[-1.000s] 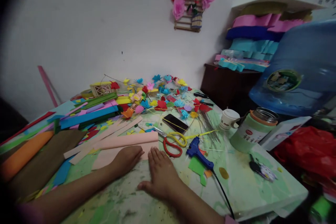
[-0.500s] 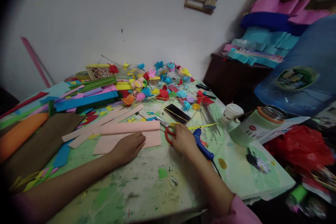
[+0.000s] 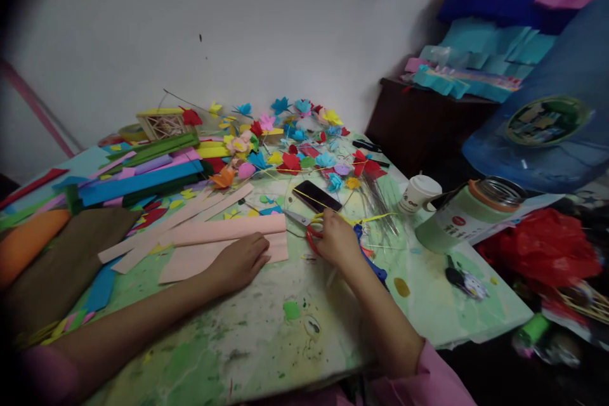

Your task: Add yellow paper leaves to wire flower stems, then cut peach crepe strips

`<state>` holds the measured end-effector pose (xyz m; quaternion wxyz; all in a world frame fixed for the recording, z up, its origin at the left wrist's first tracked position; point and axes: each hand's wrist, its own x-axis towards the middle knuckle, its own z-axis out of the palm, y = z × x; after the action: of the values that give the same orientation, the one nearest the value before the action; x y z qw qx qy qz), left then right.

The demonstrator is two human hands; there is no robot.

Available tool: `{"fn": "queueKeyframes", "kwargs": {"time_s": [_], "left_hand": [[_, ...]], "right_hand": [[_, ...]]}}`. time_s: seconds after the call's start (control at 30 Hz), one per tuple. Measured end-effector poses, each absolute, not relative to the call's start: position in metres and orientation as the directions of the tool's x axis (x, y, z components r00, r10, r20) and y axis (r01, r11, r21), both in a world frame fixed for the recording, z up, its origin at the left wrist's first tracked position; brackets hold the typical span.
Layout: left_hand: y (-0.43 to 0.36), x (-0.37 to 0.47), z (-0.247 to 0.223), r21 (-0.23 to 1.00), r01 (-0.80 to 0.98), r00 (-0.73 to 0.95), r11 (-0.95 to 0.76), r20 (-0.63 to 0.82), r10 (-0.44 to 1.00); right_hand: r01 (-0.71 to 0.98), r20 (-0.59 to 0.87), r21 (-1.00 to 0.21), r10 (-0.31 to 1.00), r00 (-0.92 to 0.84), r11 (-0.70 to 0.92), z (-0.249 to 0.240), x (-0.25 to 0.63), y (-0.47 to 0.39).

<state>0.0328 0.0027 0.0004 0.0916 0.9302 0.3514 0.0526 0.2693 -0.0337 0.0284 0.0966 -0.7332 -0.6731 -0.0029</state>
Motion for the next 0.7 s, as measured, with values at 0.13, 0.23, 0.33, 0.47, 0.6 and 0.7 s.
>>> {"fn": "queueKeyframes", "kwargs": {"time_s": [0.13, 0.23, 0.33, 0.47, 0.6, 0.7], "left_hand": [[0.006, 0.033, 0.001, 0.227, 0.654, 0.739, -0.722, 0.013, 0.673], [0.009, 0.033, 0.0, 0.252, 0.656, 0.733, -0.711, 0.014, 0.68], [0.011, 0.032, -0.001, 0.29, 0.656, 0.726, -0.697, 0.008, 0.687], [0.012, 0.031, -0.003, 0.333, 0.655, 0.718, -0.679, 0.006, 0.696], [0.011, 0.03, -0.006, 0.395, 0.62, 0.723, -0.678, 0.048, 0.69], [0.01, 0.029, -0.008, 0.433, 0.581, 0.734, -0.689, 0.086, 0.674]], "right_hand": [[0.976, 0.137, -0.108, 0.97, 0.201, -0.187, 0.042, 0.285, -0.046], [0.963, 0.109, -0.152, 0.965, 0.239, -0.222, 0.048, 0.293, -0.06], [0.943, 0.085, -0.319, 0.989, 0.123, -0.09, 0.046, 0.295, -0.078], [0.857, 0.039, -0.513, 0.998, -0.041, 0.055, 0.034, 0.286, -0.097], [0.845, 0.021, -0.534, 1.0, -0.005, 0.016, 0.023, 0.273, -0.1], [0.874, 0.004, -0.485, 1.0, 0.03, -0.024, 0.023, 0.268, -0.094]]}}
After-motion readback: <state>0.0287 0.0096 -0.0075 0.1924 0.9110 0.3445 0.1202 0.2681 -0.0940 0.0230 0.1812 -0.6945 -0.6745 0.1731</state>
